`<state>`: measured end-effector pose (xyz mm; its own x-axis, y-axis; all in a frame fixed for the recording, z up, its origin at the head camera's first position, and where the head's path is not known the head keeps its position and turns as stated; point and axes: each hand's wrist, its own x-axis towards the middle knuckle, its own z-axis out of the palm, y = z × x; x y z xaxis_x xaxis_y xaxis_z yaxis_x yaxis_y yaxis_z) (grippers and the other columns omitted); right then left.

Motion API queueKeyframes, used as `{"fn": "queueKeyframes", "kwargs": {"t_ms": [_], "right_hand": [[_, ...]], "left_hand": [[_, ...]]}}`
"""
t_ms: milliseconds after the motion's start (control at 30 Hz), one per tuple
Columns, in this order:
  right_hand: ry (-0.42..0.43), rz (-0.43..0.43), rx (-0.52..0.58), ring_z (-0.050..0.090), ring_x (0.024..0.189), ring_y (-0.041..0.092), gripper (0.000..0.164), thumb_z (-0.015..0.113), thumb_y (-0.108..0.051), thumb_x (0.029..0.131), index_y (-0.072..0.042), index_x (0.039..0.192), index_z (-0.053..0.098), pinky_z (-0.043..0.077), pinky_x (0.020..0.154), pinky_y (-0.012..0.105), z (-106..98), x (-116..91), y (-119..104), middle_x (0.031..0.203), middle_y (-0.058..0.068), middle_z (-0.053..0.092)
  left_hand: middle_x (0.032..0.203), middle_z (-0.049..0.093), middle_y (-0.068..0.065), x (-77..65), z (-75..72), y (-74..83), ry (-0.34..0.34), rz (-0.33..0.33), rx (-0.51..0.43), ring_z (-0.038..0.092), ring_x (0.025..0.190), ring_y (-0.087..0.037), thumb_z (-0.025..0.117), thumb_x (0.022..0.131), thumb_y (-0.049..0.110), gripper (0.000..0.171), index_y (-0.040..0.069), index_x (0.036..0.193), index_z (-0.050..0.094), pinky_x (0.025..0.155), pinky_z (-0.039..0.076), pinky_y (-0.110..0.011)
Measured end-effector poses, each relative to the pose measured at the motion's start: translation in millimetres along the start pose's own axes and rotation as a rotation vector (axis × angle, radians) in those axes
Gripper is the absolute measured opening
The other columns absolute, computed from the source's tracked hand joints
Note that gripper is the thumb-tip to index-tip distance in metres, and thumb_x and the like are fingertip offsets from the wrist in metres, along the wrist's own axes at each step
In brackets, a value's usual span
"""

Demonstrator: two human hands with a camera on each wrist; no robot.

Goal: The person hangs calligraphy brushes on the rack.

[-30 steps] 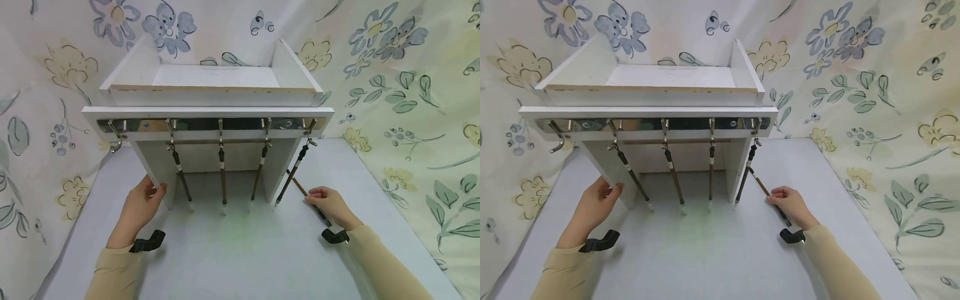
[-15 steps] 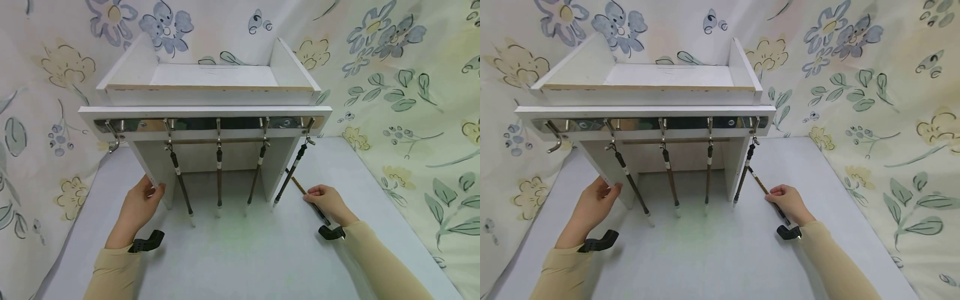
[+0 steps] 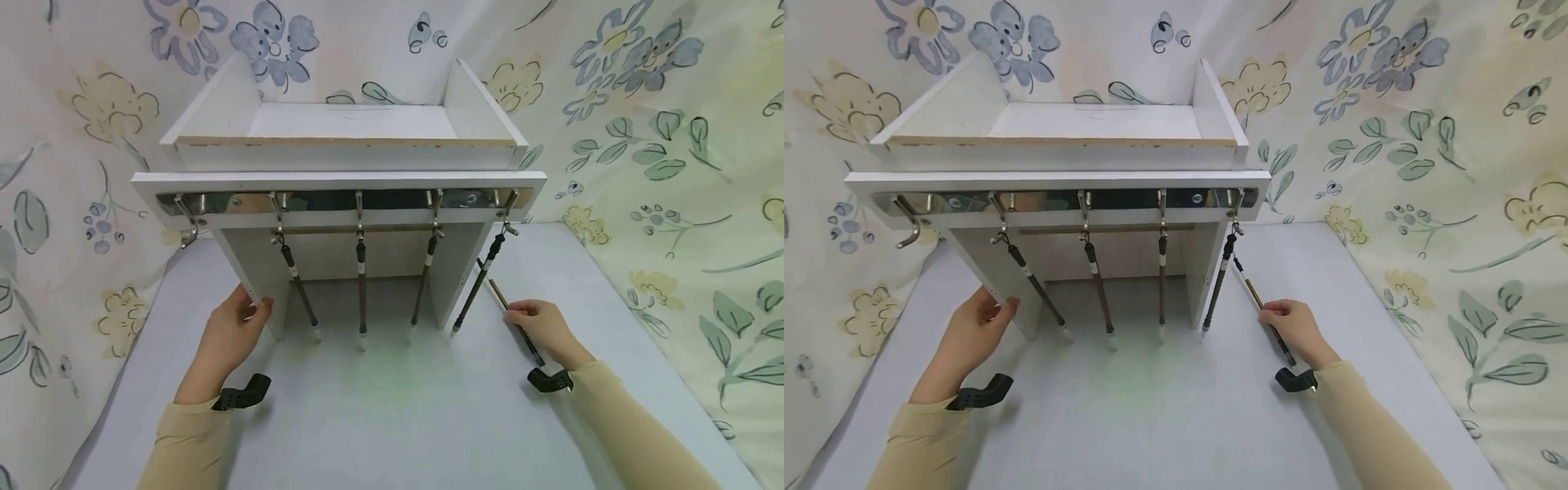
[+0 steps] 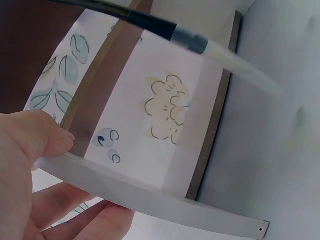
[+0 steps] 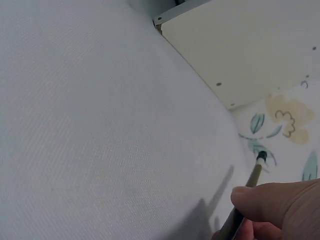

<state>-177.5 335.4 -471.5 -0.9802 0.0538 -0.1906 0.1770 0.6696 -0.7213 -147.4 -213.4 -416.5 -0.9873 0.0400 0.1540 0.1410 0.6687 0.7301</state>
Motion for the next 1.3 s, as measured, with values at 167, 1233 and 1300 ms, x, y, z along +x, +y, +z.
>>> {"fn": "queueKeyframes", "kwargs": {"t_ms": [167,1233,1300], "right_hand": [[0.056,-0.005,0.039,0.059,0.096,0.026,0.045,0.06,-0.034,0.097,0.0,0.126,0.061,0.051,0.072,0.026,-14.2,-8.6,-10.9,0.114,0.018,0.065],[0.313,-0.283,0.271,0.063,0.087,0.01,0.028,0.068,-0.023,0.092,-0.004,0.112,0.061,0.05,0.071,0.018,-31.4,-62.8,-77.8,0.098,0.003,0.069],[0.323,-0.299,0.28,0.063,0.086,0.011,0.026,0.067,-0.021,0.092,-0.003,0.11,0.062,0.05,0.071,0.017,-30.4,-66.3,-83.4,0.096,0.002,0.069]], "left_hand": [[0.139,0.049,-0.023,-0.1,-0.2,1.0,-0.001,0.007,-0.003,0.055,0.114,-0.048,0.045,0.101,0.039,0.055,0.016,0.15,0.035,0.079,0.052,-0.06],[0.141,0.047,-0.022,-0.8,-2.6,3.4,-0.012,-0.017,-0.011,0.053,0.116,-0.048,0.045,0.101,0.04,0.056,0.018,0.151,0.034,0.08,0.051,-0.061],[0.141,0.047,-0.022,-0.8,-2.7,3.4,-0.013,-0.017,-0.013,0.053,0.116,-0.048,0.045,0.101,0.04,0.056,0.018,0.151,0.034,0.08,0.051,-0.061]]}}
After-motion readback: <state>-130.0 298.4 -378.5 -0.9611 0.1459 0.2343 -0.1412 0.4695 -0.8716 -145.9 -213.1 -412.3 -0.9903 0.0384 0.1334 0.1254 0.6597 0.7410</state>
